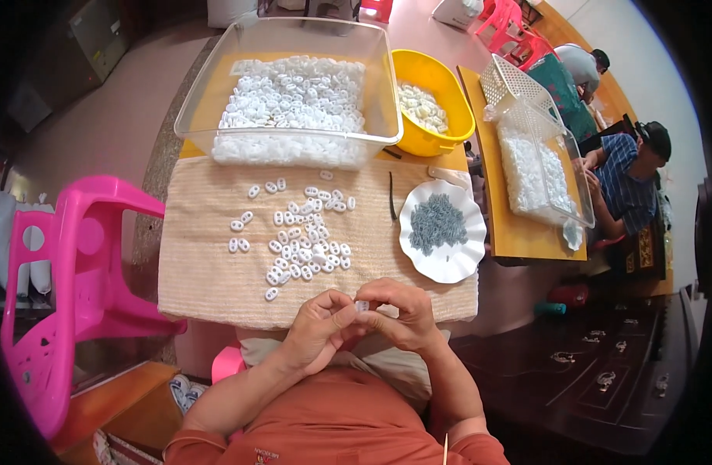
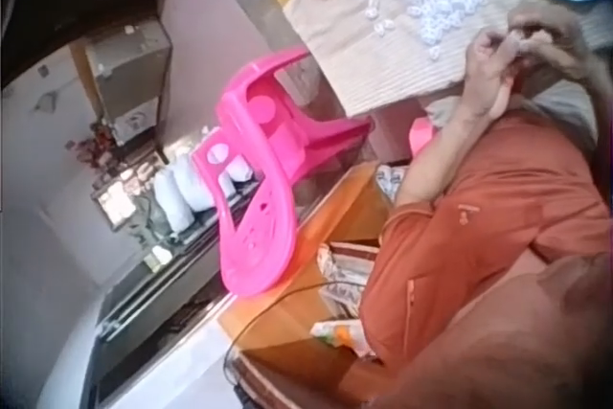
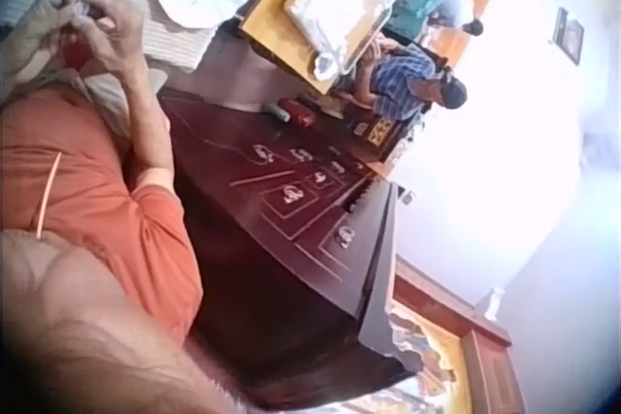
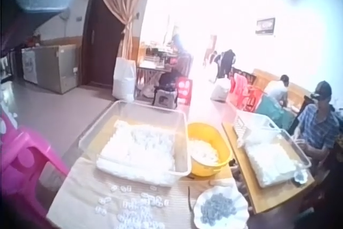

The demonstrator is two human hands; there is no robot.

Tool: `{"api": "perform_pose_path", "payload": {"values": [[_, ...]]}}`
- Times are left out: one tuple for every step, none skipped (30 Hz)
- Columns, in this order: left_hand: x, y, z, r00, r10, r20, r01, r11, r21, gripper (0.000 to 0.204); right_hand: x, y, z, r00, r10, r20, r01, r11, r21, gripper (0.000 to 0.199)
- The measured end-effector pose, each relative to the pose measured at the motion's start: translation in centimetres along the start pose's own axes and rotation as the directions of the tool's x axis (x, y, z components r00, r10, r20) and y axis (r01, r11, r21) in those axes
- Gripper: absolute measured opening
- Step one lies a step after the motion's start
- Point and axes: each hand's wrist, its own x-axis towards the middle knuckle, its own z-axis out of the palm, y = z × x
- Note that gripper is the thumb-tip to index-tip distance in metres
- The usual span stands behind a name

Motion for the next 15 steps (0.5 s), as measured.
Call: {"api": "perform_pose_path", "payload": {"values": [[0.0,0.1,0.2,1.000,-0.006,-0.007,0.006,1.000,-0.002,0.012,0.0,0.1,0.0,0.999,-0.030,-0.016,0.029,0.998,-0.063,0.026],[0.0,0.1,0.2,1.000,-0.001,0.000,0.001,1.000,-0.001,0.012,0.2,0.1,0.1,0.996,-0.068,-0.063,0.063,0.994,-0.085,0.023],[0.1,0.0,0.2,1.000,-0.005,0.007,0.005,1.000,-0.010,0.016,0.3,0.2,-0.1,0.995,-0.075,-0.062,0.069,0.994,-0.090,0.023],[0.1,0.0,0.3,1.000,-0.009,0.014,0.009,1.000,-0.018,0.020,0.4,0.3,-0.2,0.988,-0.070,-0.138,0.051,0.989,-0.138,0.021],[0.1,0.1,0.4,1.000,-0.002,0.018,0.002,1.000,-0.016,0.020,0.6,0.3,-0.4,0.975,-0.069,-0.211,0.030,0.983,-0.181,0.020],[0.1,0.2,0.6,1.000,0.000,0.013,0.000,1.000,0.010,0.021,1.2,0.2,-1.1,0.951,-0.155,-0.268,0.071,0.952,-0.297,0.017],[0.0,0.3,0.8,1.000,0.003,0.006,-0.003,0.999,0.035,0.022,1.8,0.3,-1.9,0.919,-0.208,-0.335,0.058,0.912,-0.406,0.016],[0.0,0.2,0.7,1.000,0.012,0.008,-0.012,0.999,0.037,0.022,2.7,-0.1,-3.2,0.906,-0.190,-0.378,0.002,0.895,-0.446,0.014],[-0.1,-0.1,0.4,1.000,0.015,0.017,-0.016,0.998,0.062,0.022,4.1,0.0,-4.2,0.867,-0.224,-0.445,-0.029,0.869,-0.494,0.013],[-0.2,-0.2,0.2,0.999,0.014,0.029,-0.016,0.996,0.088,0.021,5.8,-0.1,-5.7,0.835,-0.327,-0.442,-0.033,0.773,-0.634,0.011],[-0.2,-0.2,0.3,0.999,0.019,0.034,-0.022,0.996,0.092,0.021,7.6,-0.5,-7.2,0.801,-0.293,-0.521,-0.076,0.814,-0.575,0.011],[-0.2,-0.3,0.4,0.999,0.015,0.031,-0.018,0.994,0.108,0.020,9.2,-1.0,-8.6,0.791,-0.258,-0.555,-0.078,0.857,-0.509,0.012],[-0.3,-0.3,0.5,1.000,0.007,0.027,-0.010,0.992,0.124,0.019,10.8,-1.3,-10.0,0.763,-0.240,-0.600,-0.095,0.877,-0.472,0.016],[-0.3,-0.4,0.6,1.000,0.003,0.031,-0.007,0.992,0.127,0.019,12.3,-0.2,-12.2,0.756,-0.299,-0.582,-0.044,0.864,-0.501,0.020],[-0.1,-0.4,0.7,1.000,-0.009,0.024,0.005,0.990,0.144,0.019,13.0,0.5,-13.7,0.754,-0.300,-0.585,-0.048,0.863,-0.504,0.020]]}}
